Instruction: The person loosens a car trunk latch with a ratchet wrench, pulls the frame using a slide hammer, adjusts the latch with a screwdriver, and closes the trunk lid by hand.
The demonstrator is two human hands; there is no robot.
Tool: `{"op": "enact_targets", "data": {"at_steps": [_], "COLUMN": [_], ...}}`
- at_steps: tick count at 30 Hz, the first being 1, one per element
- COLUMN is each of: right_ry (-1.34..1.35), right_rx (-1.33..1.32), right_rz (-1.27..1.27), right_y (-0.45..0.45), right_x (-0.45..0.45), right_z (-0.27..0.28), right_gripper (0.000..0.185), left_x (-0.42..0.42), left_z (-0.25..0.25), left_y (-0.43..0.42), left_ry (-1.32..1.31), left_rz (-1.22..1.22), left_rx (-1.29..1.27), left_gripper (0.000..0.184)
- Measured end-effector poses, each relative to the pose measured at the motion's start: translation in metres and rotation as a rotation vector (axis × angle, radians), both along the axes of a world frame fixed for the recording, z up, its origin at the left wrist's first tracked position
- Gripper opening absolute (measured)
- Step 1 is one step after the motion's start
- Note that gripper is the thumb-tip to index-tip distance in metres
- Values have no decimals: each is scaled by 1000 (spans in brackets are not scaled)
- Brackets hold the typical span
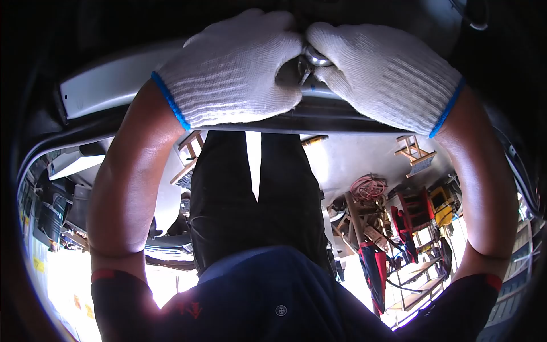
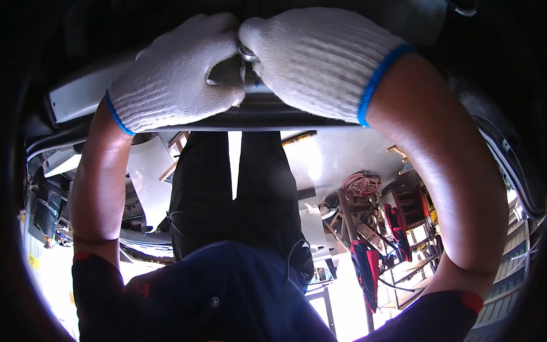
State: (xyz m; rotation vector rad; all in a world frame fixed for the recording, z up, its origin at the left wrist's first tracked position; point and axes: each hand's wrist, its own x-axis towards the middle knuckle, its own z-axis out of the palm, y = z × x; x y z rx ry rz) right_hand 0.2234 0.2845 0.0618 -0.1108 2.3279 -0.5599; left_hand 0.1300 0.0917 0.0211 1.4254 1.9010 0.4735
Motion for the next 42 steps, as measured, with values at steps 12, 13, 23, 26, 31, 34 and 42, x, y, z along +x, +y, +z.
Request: {"op": "enact_targets", "data": {"at_steps": [12,13,23,26,31,34,42], "right_ry": [-830,-938,-156,-292,-96,-17,-343], "right_rx": [-153,-340,183,160,212,142,-81], "right_rz": [-604,-756,407,9,282,321,33], "right_y": [-12,3,-3,-8,0,17,16], "right_x": [-31,-24,4,-4,-10,-11,-25], "right_z": [28,27,-19,-7,-12,-39,-7], "right_gripper": [35,35,20,18,20,26,39], "left_x": [-20,-19,-25,-25,-26,-20,9], "left_z": [24,20,27,33,24,23,-8], "left_y": [6,5,-3,-2,5,3,-10], "left_ry": [-160,-164,-167,-163,-196,-126,61], "left_rz": [-49,-48,-63,-64,-86,-57,42], "left_rx": [-42,-39,25,-1,-127,-80,56], "left_gripper": [27,28,28,28,27,31,48]}}
